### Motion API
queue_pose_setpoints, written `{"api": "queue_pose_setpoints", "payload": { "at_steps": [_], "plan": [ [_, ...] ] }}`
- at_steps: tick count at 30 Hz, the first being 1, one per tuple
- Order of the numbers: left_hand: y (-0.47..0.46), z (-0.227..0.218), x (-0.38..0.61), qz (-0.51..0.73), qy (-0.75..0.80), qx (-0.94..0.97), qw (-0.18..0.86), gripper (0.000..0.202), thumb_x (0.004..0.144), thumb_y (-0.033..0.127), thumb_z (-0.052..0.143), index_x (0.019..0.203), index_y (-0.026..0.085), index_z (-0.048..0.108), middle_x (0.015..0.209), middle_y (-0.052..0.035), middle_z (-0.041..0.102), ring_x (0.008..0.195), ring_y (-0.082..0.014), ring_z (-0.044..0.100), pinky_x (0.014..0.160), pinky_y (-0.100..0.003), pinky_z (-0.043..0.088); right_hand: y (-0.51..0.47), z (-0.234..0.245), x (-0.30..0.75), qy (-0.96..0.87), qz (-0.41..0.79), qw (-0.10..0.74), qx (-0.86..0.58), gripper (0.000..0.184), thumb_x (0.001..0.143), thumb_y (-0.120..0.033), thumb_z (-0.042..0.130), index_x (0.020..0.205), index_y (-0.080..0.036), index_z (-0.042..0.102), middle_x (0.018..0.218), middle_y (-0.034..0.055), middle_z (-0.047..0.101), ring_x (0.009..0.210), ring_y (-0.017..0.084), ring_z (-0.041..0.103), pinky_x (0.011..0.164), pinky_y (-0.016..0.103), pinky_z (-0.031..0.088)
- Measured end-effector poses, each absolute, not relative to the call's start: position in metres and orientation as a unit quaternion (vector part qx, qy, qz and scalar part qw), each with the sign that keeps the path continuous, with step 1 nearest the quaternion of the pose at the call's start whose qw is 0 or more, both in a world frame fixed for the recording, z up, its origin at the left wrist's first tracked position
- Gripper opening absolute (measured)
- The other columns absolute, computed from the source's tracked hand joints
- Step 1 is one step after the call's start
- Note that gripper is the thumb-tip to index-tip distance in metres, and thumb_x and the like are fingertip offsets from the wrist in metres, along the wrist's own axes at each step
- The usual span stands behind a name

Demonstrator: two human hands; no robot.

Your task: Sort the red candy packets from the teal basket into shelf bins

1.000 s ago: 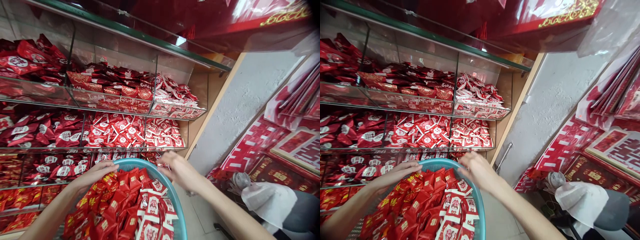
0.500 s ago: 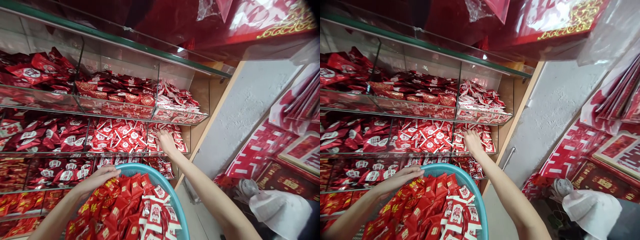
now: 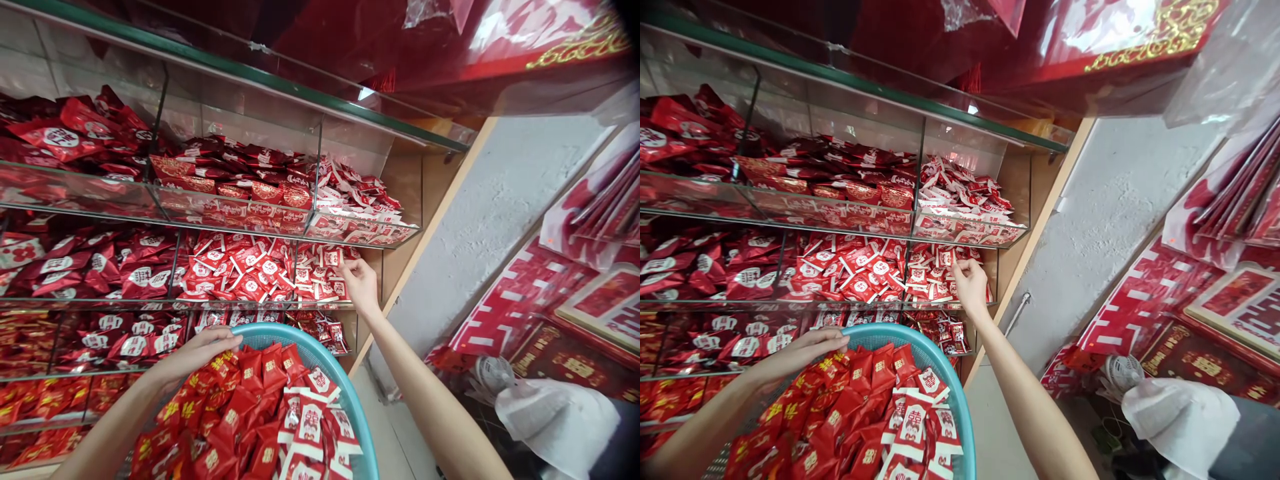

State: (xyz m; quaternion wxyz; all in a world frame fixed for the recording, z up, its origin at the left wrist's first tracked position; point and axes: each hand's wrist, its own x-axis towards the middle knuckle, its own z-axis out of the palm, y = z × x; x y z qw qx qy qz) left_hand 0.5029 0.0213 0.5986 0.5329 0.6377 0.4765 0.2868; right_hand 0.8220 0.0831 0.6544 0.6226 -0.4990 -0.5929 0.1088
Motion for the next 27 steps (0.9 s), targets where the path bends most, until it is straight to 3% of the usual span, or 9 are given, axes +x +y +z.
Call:
{"api": "queue_pose_setpoints", "payload": {
  "at_steps": [3,6,9,16,21,27],
  "plan": [
    [0.022,0.598,0.502,0.289,0.477,0.642,0.526,0.032,0.073,0.051,0.06,0.069,0.02,0.059,0.076,0.0017,0.055,0.075,-0.0178,0.051,0.069,-0.025,0.039,0.051,0.65,0.817,-0.539,0.236,0.674,-0.446,0.022,0.079,-0.038,0.058,0.069,-0.02,0.05,0.075,0.0008,0.064,0.073,0.015,0.066,0.074,0.031,0.052],
    [0.022,0.599,0.503,0.291,0.49,0.646,0.508,0.034,0.071,0.053,0.06,0.067,0.02,0.062,0.079,0.0006,0.059,0.079,-0.0191,0.053,0.071,-0.025,0.039,0.016,0.642,0.81,-0.406,0.452,0.711,-0.353,0.02,0.068,-0.027,0.073,0.068,-0.018,0.056,0.071,-0.002,0.065,0.082,0.015,0.068,0.081,0.027,0.053],
    [0.021,0.602,0.505,0.285,0.493,0.654,0.498,0.037,0.072,0.056,0.058,0.068,0.019,0.063,0.079,-0.0001,0.059,0.08,-0.02,0.053,0.073,-0.026,0.04,-0.012,0.629,0.804,-0.308,0.541,0.716,-0.314,0.018,0.064,-0.019,0.077,0.067,-0.017,0.06,0.074,-0.002,0.068,0.085,0.013,0.068,0.082,0.022,0.053],
    [0.024,0.599,0.505,0.275,0.499,0.646,0.508,0.035,0.072,0.055,0.059,0.07,0.02,0.061,0.078,0.0004,0.057,0.081,-0.0208,0.053,0.072,-0.027,0.041,-0.05,0.597,0.808,-0.235,0.58,0.702,-0.341,0.018,0.065,-0.021,0.077,0.072,-0.018,0.061,0.072,-0.0004,0.07,0.071,0.011,0.066,0.068,0.02,0.054],
    [0.025,0.597,0.505,0.276,0.497,0.639,0.518,0.032,0.071,0.051,0.062,0.071,0.02,0.062,0.079,0.0007,0.058,0.079,-0.0197,0.053,0.07,-0.025,0.041,-0.075,0.582,0.813,-0.304,0.551,0.657,-0.415,0.019,0.076,-0.031,0.069,0.072,-0.018,0.057,0.056,-0.0033,0.062,0.05,0.006,0.052,0.051,0.014,0.042],
    [0.025,0.597,0.506,0.276,0.496,0.637,0.522,0.033,0.071,0.052,0.061,0.069,0.02,0.062,0.076,0.0005,0.058,0.075,-0.0185,0.053,0.063,-0.024,0.041,-0.104,0.577,0.81,-0.443,0.485,0.535,-0.531,0.028,0.079,-0.041,0.065,0.071,-0.015,0.057,0.049,-0.0047,0.053,0.047,0.006,0.043,0.05,0.017,0.033]
  ]
}}
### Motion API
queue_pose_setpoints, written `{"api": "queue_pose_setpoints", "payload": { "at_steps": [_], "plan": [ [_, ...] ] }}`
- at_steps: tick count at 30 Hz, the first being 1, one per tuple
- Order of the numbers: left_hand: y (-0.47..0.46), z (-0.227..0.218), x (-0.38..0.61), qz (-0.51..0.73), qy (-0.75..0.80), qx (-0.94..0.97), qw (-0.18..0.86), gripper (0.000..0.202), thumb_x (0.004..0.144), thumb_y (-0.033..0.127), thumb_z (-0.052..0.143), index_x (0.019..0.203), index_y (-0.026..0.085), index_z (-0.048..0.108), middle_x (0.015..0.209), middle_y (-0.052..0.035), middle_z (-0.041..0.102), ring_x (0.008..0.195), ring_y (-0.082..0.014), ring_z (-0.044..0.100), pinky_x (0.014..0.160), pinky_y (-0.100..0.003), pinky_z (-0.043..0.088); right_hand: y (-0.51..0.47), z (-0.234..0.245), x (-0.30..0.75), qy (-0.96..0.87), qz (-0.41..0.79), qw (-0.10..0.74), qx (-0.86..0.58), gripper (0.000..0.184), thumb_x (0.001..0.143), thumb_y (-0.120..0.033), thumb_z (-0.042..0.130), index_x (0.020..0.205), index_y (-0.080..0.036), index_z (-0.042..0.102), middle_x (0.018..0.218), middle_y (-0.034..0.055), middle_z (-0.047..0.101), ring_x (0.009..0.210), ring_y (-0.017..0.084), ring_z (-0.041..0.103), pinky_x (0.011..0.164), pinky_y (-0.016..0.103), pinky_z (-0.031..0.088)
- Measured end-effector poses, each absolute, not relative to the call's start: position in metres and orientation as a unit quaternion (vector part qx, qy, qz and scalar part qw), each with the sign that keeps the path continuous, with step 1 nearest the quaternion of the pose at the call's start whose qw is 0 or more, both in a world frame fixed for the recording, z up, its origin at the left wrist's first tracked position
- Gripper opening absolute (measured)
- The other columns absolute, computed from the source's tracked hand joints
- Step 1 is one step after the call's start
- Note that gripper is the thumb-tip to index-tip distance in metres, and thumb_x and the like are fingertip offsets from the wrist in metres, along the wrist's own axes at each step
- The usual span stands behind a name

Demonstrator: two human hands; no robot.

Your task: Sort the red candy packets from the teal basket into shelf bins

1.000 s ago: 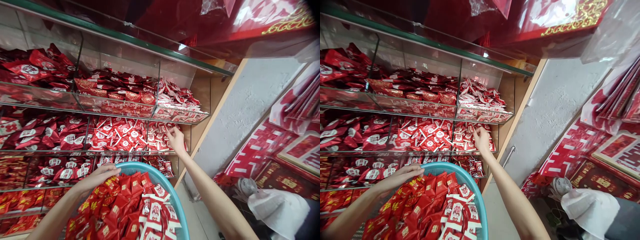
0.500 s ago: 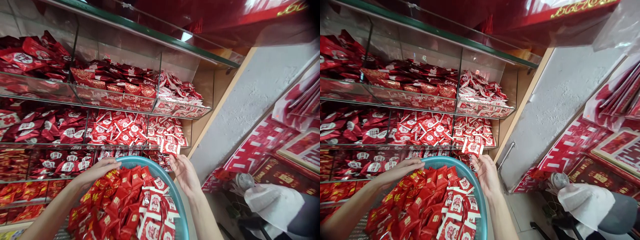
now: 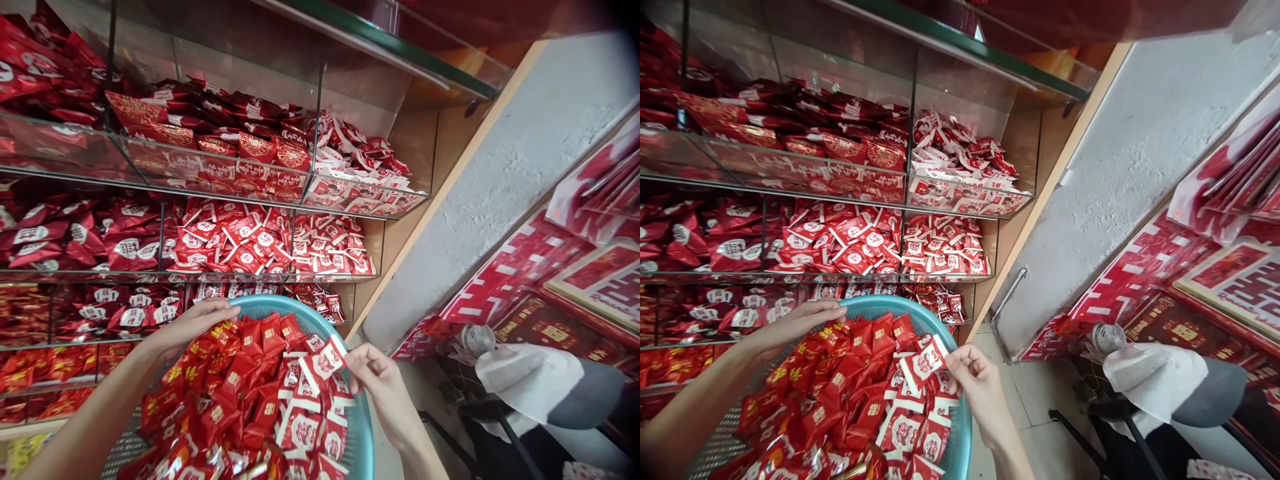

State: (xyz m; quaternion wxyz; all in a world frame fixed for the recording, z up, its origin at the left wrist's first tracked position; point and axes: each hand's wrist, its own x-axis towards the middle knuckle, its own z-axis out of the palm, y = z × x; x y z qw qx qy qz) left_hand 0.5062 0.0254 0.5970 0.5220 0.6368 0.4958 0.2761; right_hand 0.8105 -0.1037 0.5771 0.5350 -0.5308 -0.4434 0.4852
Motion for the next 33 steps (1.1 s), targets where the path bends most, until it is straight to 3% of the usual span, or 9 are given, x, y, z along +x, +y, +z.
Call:
{"api": "queue_pose_setpoints", "payload": {
  "at_steps": [7,14,25,33],
  "plan": [
    [0.027,0.595,0.504,0.277,0.498,0.644,0.511,0.032,0.071,0.053,0.061,0.068,0.021,0.061,0.076,0.0024,0.058,0.076,-0.018,0.054,0.066,-0.023,0.042,-0.109,0.576,0.792,-0.553,0.461,0.434,-0.542,0.031,0.082,-0.046,0.057,0.072,-0.017,0.052,0.053,-0.0069,0.043,0.043,0.007,0.038,0.045,0.02,0.03],
    [0.027,0.594,0.505,0.275,0.496,0.65,0.506,0.034,0.072,0.054,0.06,0.069,0.021,0.061,0.075,0.0012,0.057,0.074,-0.0181,0.054,0.064,-0.024,0.042,-0.098,0.593,0.77,-0.738,0.362,0.279,-0.496,0.014,0.089,-0.025,0.047,0.076,-0.02,0.053,0.063,-0.0049,0.052,0.058,0.009,0.044,0.056,0.019,0.032],
    [0.027,0.595,0.505,0.282,0.491,0.641,0.519,0.033,0.07,0.053,0.062,0.067,0.02,0.061,0.073,0.0016,0.057,0.072,-0.0164,0.051,0.063,-0.023,0.04,-0.07,0.596,0.747,-0.845,0.243,0.074,-0.47,0.01,0.072,-0.012,0.051,0.071,-0.018,0.058,0.068,-0.0011,0.06,0.061,0.01,0.047,0.054,0.021,0.027],
    [0.026,0.596,0.504,0.28,0.488,0.636,0.528,0.036,0.068,0.055,0.062,0.068,0.019,0.059,0.073,0.0006,0.056,0.073,-0.0184,0.052,0.064,-0.025,0.041,-0.078,0.585,0.731,-0.805,0.153,0.037,-0.573,0.015,0.068,-0.013,0.05,0.074,-0.017,0.062,0.073,0.0056,0.068,0.062,0.016,0.058,0.051,0.027,0.022]
  ]
}}
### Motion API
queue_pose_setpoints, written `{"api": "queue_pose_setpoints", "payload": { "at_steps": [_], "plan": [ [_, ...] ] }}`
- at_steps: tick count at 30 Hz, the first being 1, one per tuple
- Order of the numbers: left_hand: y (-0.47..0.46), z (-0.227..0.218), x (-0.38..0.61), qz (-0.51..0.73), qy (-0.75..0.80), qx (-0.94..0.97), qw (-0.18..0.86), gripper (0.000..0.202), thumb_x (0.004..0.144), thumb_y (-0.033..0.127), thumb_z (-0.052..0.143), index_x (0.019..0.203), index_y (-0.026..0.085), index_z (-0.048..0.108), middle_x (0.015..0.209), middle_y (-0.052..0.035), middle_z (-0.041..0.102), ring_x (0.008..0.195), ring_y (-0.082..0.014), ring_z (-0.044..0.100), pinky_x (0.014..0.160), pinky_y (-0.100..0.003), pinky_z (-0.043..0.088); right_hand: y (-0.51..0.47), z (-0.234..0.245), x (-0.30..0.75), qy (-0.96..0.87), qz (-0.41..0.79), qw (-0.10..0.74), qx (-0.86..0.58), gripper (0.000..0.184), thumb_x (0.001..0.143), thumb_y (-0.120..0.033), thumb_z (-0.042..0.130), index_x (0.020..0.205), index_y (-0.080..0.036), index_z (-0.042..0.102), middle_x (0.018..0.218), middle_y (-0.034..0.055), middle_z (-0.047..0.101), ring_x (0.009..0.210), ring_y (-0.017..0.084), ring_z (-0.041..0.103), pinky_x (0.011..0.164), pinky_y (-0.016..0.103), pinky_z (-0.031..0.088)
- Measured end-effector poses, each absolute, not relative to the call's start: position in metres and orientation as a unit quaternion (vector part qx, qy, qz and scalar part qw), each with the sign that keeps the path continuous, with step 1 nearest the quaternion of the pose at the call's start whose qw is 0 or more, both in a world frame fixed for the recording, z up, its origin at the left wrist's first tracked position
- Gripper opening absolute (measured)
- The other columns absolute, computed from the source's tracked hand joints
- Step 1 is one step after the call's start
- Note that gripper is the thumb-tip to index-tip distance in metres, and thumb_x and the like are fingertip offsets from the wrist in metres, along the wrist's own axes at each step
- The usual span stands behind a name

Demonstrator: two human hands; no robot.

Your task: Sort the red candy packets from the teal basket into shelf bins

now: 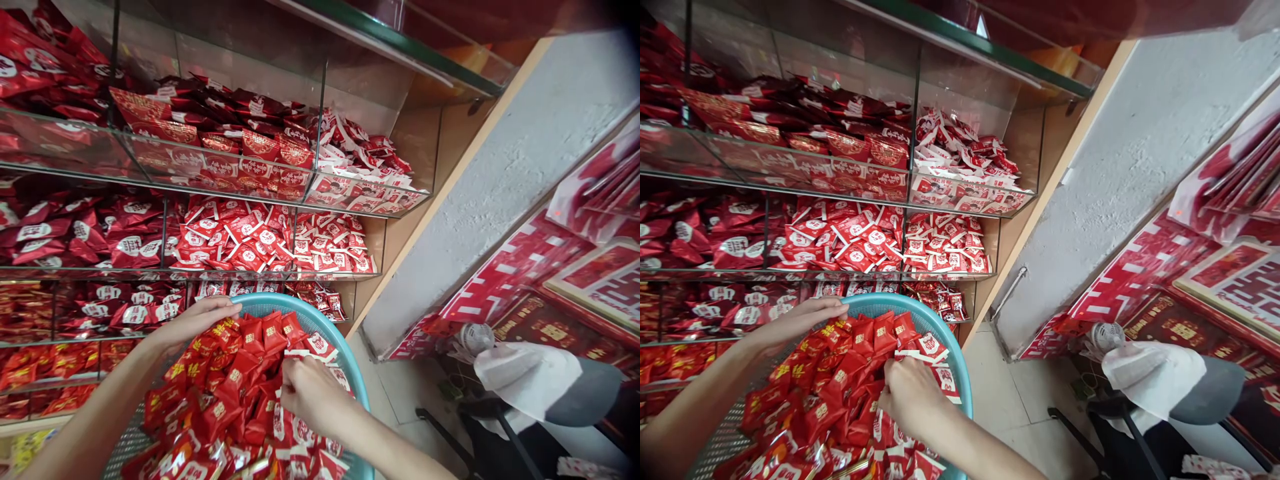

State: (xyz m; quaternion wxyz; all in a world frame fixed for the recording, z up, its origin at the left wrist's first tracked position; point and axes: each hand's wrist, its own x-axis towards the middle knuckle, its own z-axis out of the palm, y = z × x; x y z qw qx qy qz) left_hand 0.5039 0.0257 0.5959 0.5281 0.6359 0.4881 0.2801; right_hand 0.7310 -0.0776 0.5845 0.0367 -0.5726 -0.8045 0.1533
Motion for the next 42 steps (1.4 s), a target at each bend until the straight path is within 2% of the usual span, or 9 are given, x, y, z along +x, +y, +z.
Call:
{"api": "queue_pose_setpoints", "payload": {
  "at_steps": [6,14,20,24,27,30,34,37,42],
  "plan": [
    [0.026,0.596,0.505,0.282,0.492,0.639,0.519,0.035,0.068,0.055,0.063,0.067,0.019,0.061,0.072,0.0015,0.059,0.071,-0.0174,0.053,0.063,-0.024,0.041,-0.079,0.577,0.729,-0.794,0.132,0.015,-0.593,0.018,0.068,-0.016,0.051,0.082,-0.016,0.063,0.08,0.0098,0.071,0.069,0.021,0.065,0.05,0.028,0.025],
    [0.025,0.596,0.505,0.284,0.489,0.63,0.532,0.032,0.071,0.051,0.062,0.072,0.019,0.062,0.077,0.0002,0.06,0.077,-0.0195,0.055,0.069,-0.027,0.042,-0.08,0.584,0.722,-0.792,0.09,-0.032,-0.603,0.018,0.077,-0.02,0.05,0.089,-0.016,0.063,0.082,0.0119,0.071,0.074,0.026,0.068,0.055,0.028,0.039],
    [0.025,0.597,0.505,0.284,0.489,0.628,0.534,0.032,0.071,0.052,0.062,0.068,0.021,0.061,0.074,0.002,0.06,0.074,-0.0181,0.055,0.067,-0.024,0.042,-0.054,0.628,0.744,-0.776,0.035,0.091,-0.624,0.025,0.088,-0.038,0.046,0.089,-0.019,0.061,0.075,0.0093,0.07,0.071,0.025,0.066,0.055,0.028,0.035],
    [0.025,0.597,0.505,0.296,0.495,0.63,0.52,0.032,0.068,0.053,0.064,0.071,0.021,0.066,0.079,0.0001,0.064,0.079,-0.0207,0.057,0.069,-0.026,0.043,-0.007,0.656,0.769,-0.742,0.0,0.217,-0.634,0.021,0.089,-0.036,0.045,0.085,-0.021,0.06,0.074,0.0041,0.068,0.068,0.018,0.062,0.059,0.026,0.034],
    [0.025,0.597,0.505,0.294,0.488,0.644,0.51,0.033,0.071,0.053,0.061,0.069,0.02,0.065,0.082,0.0002,0.062,0.083,-0.0197,0.056,0.072,-0.024,0.041,0.031,0.668,0.779,-0.72,-0.026,0.271,-0.639,0.017,0.089,-0.031,0.046,0.092,-0.021,0.059,0.081,0.0036,0.068,0.077,0.017,0.062,0.065,0.025,0.036],
    [0.024,0.598,0.505,0.285,0.487,0.648,0.511,0.034,0.074,0.053,0.059,0.067,0.02,0.062,0.078,0.0015,0.058,0.078,-0.0179,0.054,0.069,-0.023,0.04,0.058,0.673,0.777,-0.703,-0.043,0.247,-0.665,0.026,0.088,-0.031,0.047,0.11,-0.019,0.053,0.093,0.0074,0.068,0.088,0.02,0.061,0.071,0.027,0.038],
    [0.022,0.599,0.505,0.291,0.488,0.638,0.521,0.03,0.072,0.05,0.062,0.068,0.02,0.063,0.076,0.0016,0.058,0.077,-0.0181,0.053,0.068,-0.023,0.04,0.077,0.671,0.763,-0.705,-0.05,0.218,-0.673,0.04,0.088,-0.032,0.045,0.124,-0.015,0.043,0.098,0.0116,0.067,0.097,0.024,0.059,0.074,0.03,0.04],
    [0.021,0.6,0.505,0.296,0.503,0.638,0.502,0.032,0.072,0.052,0.061,0.07,0.02,0.065,0.083,-0.0006,0.061,0.082,-0.0204,0.055,0.072,-0.025,0.041,0.084,0.669,0.752,-0.703,-0.046,0.211,-0.678,0.044,0.089,-0.035,0.044,0.127,-0.012,0.04,0.097,0.0151,0.067,0.099,0.027,0.059,0.076,0.033,0.041],
    [0.023,0.6,0.505,0.291,0.513,0.647,0.483,0.036,0.071,0.056,0.059,0.069,0.02,0.064,0.086,-0.0019,0.061,0.086,-0.0226,0.056,0.076,-0.028,0.043,0.091,0.668,0.745,-0.693,-0.028,0.201,-0.691,0.046,0.087,-0.041,0.048,0.121,-0.011,0.045,0.098,0.0186,0.067,0.097,0.031,0.061,0.076,0.037,0.042]
  ]
}}
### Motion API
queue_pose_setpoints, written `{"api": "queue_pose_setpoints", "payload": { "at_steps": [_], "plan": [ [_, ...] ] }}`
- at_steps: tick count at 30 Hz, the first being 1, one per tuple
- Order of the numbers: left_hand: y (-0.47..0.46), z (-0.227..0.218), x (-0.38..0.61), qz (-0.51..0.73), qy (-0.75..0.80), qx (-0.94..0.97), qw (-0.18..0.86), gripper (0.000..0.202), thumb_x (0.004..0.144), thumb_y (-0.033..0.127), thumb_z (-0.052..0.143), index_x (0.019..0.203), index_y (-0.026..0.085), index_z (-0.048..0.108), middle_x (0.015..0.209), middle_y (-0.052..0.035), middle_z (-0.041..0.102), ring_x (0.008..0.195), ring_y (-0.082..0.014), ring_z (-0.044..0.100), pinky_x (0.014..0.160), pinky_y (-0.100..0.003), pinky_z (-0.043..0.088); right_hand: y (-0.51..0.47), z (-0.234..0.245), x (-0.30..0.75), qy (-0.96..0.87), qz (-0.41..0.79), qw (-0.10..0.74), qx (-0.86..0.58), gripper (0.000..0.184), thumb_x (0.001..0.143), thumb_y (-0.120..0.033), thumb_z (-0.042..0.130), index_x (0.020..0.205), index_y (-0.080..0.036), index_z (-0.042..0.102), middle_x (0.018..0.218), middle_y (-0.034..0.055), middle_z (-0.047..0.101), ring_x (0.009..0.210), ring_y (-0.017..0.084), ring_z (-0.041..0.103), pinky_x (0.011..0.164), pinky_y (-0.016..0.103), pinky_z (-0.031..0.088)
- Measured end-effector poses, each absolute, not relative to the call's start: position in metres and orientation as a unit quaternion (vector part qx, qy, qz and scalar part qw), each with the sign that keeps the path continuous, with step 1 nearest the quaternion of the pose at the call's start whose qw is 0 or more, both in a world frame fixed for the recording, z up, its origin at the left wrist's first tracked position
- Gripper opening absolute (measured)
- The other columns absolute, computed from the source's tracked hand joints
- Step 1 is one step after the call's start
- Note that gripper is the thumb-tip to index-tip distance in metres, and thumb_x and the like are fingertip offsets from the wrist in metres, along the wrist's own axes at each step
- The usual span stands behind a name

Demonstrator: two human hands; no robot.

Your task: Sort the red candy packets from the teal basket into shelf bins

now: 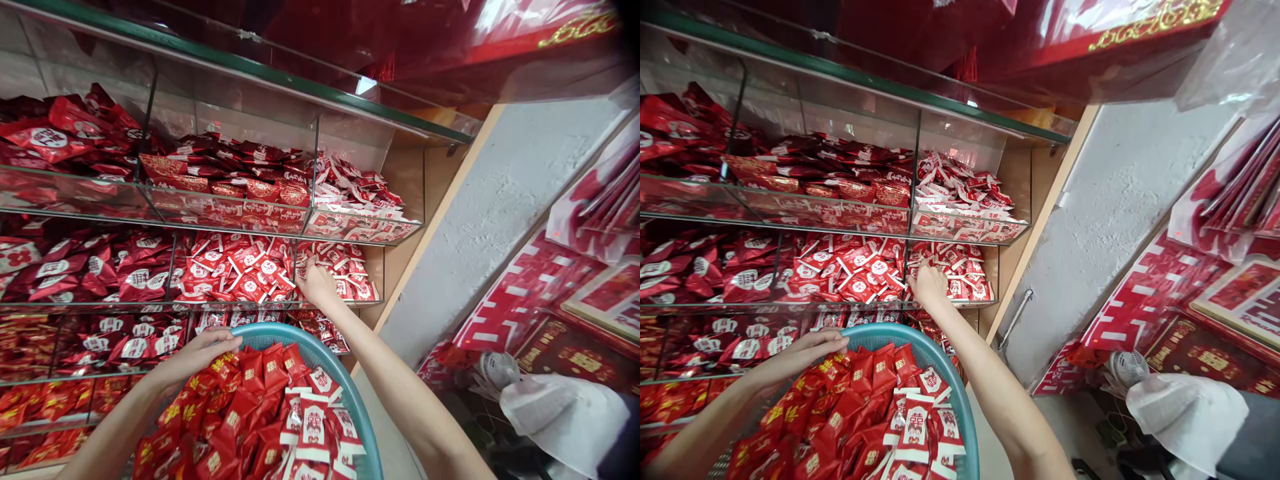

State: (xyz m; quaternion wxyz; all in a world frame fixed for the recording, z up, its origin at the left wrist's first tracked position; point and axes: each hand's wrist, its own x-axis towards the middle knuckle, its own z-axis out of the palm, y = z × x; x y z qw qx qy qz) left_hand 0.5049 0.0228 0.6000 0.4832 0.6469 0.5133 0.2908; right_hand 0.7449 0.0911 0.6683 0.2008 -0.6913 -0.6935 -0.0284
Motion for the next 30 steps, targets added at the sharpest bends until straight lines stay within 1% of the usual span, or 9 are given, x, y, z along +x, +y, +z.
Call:
{"api": "queue_pose_setpoints", "payload": {
  "at_steps": [4,8,12,16,20,23,26,30],
  "plan": [
    [0.024,0.597,0.504,0.294,0.511,0.647,0.484,0.035,0.07,0.055,0.061,0.073,0.021,0.068,0.089,-0.0023,0.064,0.085,-0.0223,0.057,0.073,-0.026,0.044,0.091,0.669,0.749,-0.683,-0.018,0.221,-0.696,0.049,0.084,-0.039,0.052,0.124,-0.013,0.042,0.097,0.0162,0.067,0.095,0.03,0.062,0.074,0.035,0.042],
    [0.025,0.597,0.503,0.296,0.508,0.646,0.487,0.037,0.069,0.057,0.061,0.073,0.02,0.068,0.088,-0.0035,0.064,0.085,-0.0235,0.056,0.072,-0.027,0.044,0.091,0.668,0.756,-0.673,-0.002,0.259,-0.693,0.046,0.083,-0.033,0.054,0.124,-0.016,0.041,0.098,0.0127,0.067,0.094,0.027,0.061,0.071,0.032,0.041],
    [0.025,0.596,0.502,0.288,0.494,0.651,0.5,0.035,0.073,0.054,0.059,0.073,0.02,0.065,0.088,-0.0031,0.061,0.087,-0.0231,0.054,0.075,-0.028,0.042,0.093,0.667,0.762,-0.662,0.03,0.301,-0.686,0.045,0.08,-0.032,0.058,0.12,-0.017,0.044,0.087,0.0076,0.067,0.086,0.023,0.062,0.068,0.029,0.041],
    [0.026,0.596,0.503,0.285,0.484,0.65,0.511,0.031,0.074,0.05,0.06,0.068,0.019,0.059,0.08,0.0004,0.054,0.081,-0.0199,0.052,0.074,-0.027,0.039,0.095,0.663,0.765,-0.649,0.067,0.351,-0.672,0.043,0.076,-0.03,0.062,0.115,-0.017,0.05,0.079,0.0038,0.065,0.079,0.02,0.061,0.065,0.027,0.041],
    [0.025,0.597,0.503,0.281,0.482,0.642,0.527,0.03,0.075,0.048,0.06,0.068,0.019,0.057,0.076,0.0018,0.051,0.076,-0.0178,0.049,0.069,-0.025,0.037,0.099,0.66,0.771,-0.64,0.107,0.415,-0.638,0.04,0.075,-0.028,0.061,0.111,-0.015,0.052,0.07,0.0,0.063,0.066,0.016,0.059,0.06,0.025,0.041],
    [0.024,0.597,0.503,0.281,0.477,0.645,0.526,0.031,0.075,0.05,0.06,0.071,0.019,0.059,0.079,0.0013,0.053,0.078,-0.0179,0.05,0.07,-0.025,0.037,0.099,0.658,0.777,-0.633,0.131,0.463,-0.606,0.036,0.075,-0.028,0.058,0.109,-0.015,0.052,0.064,-0.0028,0.061,0.058,0.015,0.057,0.057,0.025,0.041],
    [0.025,0.598,0.503,0.278,0.478,0.652,0.519,0.034,0.075,0.053,0.058,0.07,0.019,0.06,0.08,0.0017,0.055,0.079,-0.0174,0.05,0.072,-0.024,0.037,0.093,0.659,0.786,-0.627,0.142,0.502,-0.578,0.034,0.076,-0.03,0.056,0.106,-0.015,0.05,0.061,-0.0037,0.059,0.056,0.014,0.055,0.055,0.025,0.041],
    [0.027,0.596,0.503,0.273,0.478,0.654,0.519,0.037,0.075,0.055,0.057,0.068,0.019,0.058,0.076,0.0025,0.052,0.074,-0.0169,0.05,0.069,-0.024,0.038,0.066,0.662,0.798,-0.627,0.17,0.556,-0.519,0.033,0.075,-0.03,0.058,0.104,-0.016,0.05,0.063,-0.0038,0.056,0.053,0.013,0.052,0.052,0.025,0.039]
  ]
}}
